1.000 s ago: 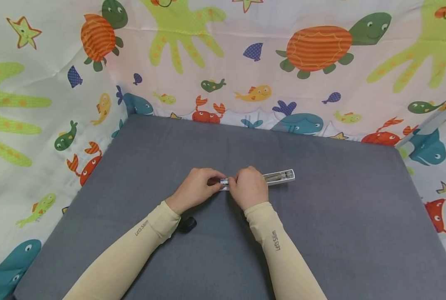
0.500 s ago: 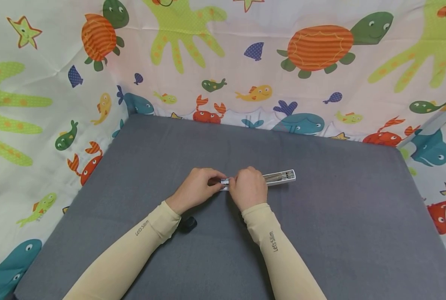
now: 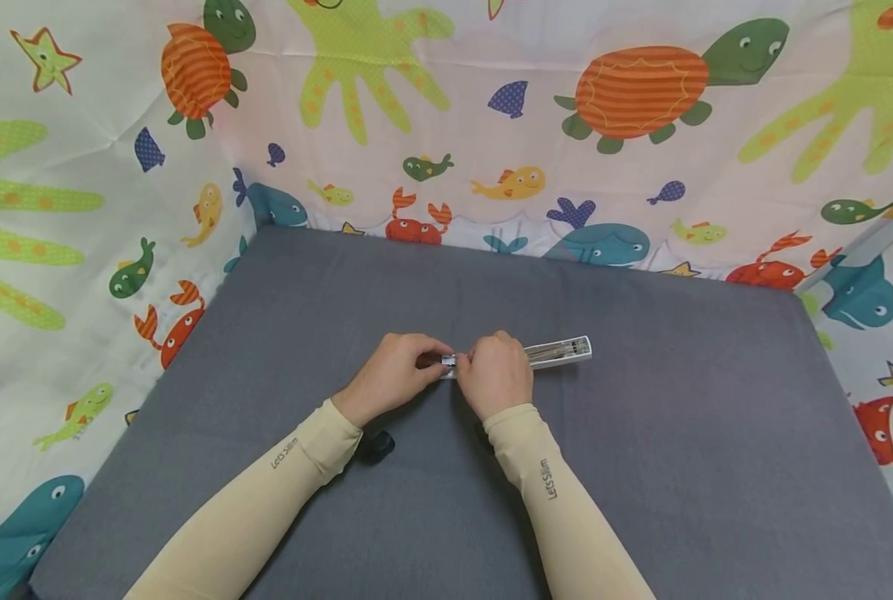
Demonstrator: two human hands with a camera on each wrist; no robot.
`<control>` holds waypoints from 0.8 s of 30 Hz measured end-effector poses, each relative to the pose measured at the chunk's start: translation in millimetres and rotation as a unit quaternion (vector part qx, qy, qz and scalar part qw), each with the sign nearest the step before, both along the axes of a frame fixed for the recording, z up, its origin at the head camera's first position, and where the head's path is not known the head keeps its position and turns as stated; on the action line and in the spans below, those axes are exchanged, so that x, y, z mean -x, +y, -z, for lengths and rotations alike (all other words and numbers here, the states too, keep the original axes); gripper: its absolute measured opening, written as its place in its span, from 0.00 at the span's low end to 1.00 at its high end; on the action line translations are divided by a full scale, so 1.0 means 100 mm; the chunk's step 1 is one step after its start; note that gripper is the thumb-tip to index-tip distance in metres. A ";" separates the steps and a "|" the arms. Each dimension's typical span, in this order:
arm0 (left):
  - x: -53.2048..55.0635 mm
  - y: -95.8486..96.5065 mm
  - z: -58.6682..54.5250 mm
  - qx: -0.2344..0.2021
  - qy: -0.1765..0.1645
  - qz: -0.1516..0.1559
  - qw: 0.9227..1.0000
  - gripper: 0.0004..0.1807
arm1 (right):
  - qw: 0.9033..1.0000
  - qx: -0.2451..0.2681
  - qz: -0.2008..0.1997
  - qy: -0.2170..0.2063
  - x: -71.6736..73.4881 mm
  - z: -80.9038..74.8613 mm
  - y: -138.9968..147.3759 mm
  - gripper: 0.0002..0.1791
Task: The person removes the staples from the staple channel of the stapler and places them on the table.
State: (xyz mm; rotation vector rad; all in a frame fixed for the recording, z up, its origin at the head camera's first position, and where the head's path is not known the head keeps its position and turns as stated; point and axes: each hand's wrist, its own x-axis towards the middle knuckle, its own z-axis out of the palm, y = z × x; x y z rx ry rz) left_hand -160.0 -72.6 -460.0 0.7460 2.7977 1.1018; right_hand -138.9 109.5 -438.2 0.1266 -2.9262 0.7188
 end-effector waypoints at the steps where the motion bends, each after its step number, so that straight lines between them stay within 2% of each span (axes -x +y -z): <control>1: 0.00 0.00 0.00 -0.001 0.000 0.000 1.000 0.11 | 1.000 0.000 0.002 0.001 0.00 0.00 0.00 0.15; 8: 0.00 0.00 0.01 -0.001 0.005 0.001 1.000 0.10 | 1.000 0.008 0.002 -0.003 -0.01 0.00 -0.05 0.14; 15: 0.01 0.01 0.02 -0.004 0.003 0.002 1.000 0.11 | 1.000 -0.023 0.014 0.015 -0.03 -0.01 -0.04 0.14; 21: 0.02 0.01 0.02 -0.002 0.000 0.001 1.000 0.11 | 0.999 0.009 0.029 -0.013 -0.02 -0.02 -0.03 0.14; 24: 0.02 0.01 0.02 -0.003 -0.001 -0.001 1.000 0.11 | 0.999 0.018 0.035 -0.013 -0.01 -0.02 -0.03 0.14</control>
